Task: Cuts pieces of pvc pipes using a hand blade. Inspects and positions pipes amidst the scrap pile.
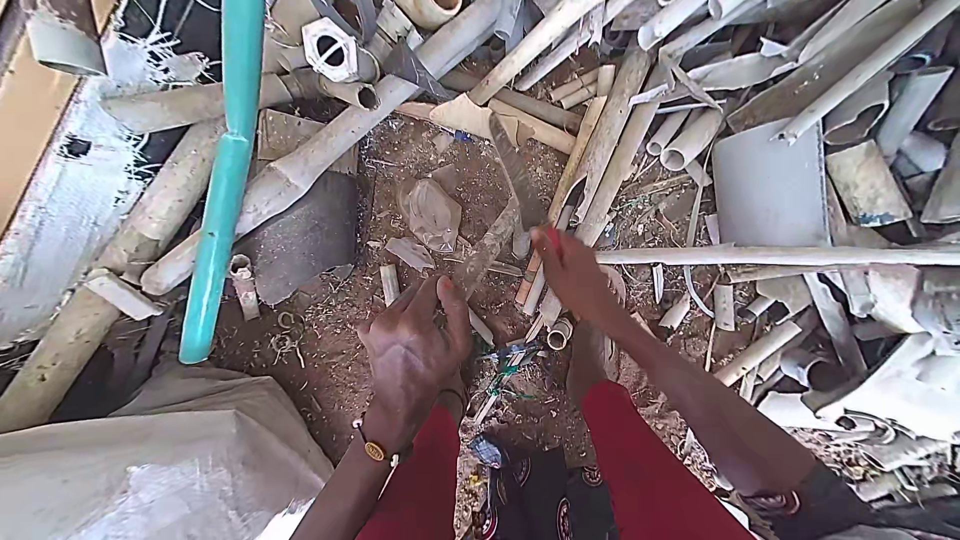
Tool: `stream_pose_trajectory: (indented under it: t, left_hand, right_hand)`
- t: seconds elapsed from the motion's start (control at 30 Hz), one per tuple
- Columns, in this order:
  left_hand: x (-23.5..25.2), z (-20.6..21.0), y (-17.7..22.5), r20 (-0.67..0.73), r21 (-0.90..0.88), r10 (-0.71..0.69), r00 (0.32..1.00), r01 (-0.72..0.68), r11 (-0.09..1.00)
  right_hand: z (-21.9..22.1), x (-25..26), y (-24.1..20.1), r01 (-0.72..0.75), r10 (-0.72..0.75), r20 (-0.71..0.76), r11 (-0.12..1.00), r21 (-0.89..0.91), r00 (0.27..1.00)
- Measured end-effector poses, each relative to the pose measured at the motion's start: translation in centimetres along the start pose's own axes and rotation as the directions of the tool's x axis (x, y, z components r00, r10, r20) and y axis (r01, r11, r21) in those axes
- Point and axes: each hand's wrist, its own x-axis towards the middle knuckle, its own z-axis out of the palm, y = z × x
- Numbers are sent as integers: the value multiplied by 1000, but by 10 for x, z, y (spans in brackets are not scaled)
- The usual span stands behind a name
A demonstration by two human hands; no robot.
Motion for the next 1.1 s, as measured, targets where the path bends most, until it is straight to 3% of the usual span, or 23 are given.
stream_pose_trajectory:
  t: [0.13, 0.23, 0.3, 0.33, 0.43, 0.53, 0.67, 0.8, 0.9, 1.03, 1.1]
  left_hand:
    - [4, 1, -10, 8, -12, -9, 1000, 9, 1000]
    - [2, 3, -10, -12, -41, 61, 998, -62, 997]
    - [-1, 3, -3, -30, -38, 101, 994, -102, 994]
    - [1, 4, 0, -43, -27, 105, 994, -106, 994]
    - [2, 5, -5, -34, -47, 121, 992, -122, 991]
    - [1, 9, -11, -49, -151, 167, 985, -172, 973]
    - [-4, 12, -2, -35, -289, 68, 997, -76, 954]
    - [-4, 11, 3, -59, -369, 125, 990, -138, 919]
    - [1, 0, 11, -50, -219, 234, 971, -239, 946]
    - [3, -13, 14, 153, 28, 11, 988, -15, 999]
    - [3, -11, 11, 158, 8, 32, 987, -34, 999]
  right_hand:
    - [16, -53, -14, 135, -138, 112, 990, 35, 984]
    - [-8, -31, -6, 41, -44, 133, 999, 21, 990]
    - [-7, -16, 2, -73, 69, 68, 996, 51, 995]
    - [-5, -16, 0, -59, 57, 38, 996, 69, 998]
    - [9, -55, -9, 105, -111, 44, 988, 109, 993]
    - [-6, -67, -4, 132, -133, 104, 991, 18, 986]
    - [-20, -73, 8, 266, -297, -128, 940, -215, 946]
    - [-28, -89, 9, 454, -531, -158, 817, -355, 833]
    - [-34, -100, 11, 515, -628, -164, 738, -436, 760]
    - [-29, -97, 29, 364, -486, -93, 755, -544, 869]
    - [-30, -95, 30, 320, -443, -113, 781, -536, 890]
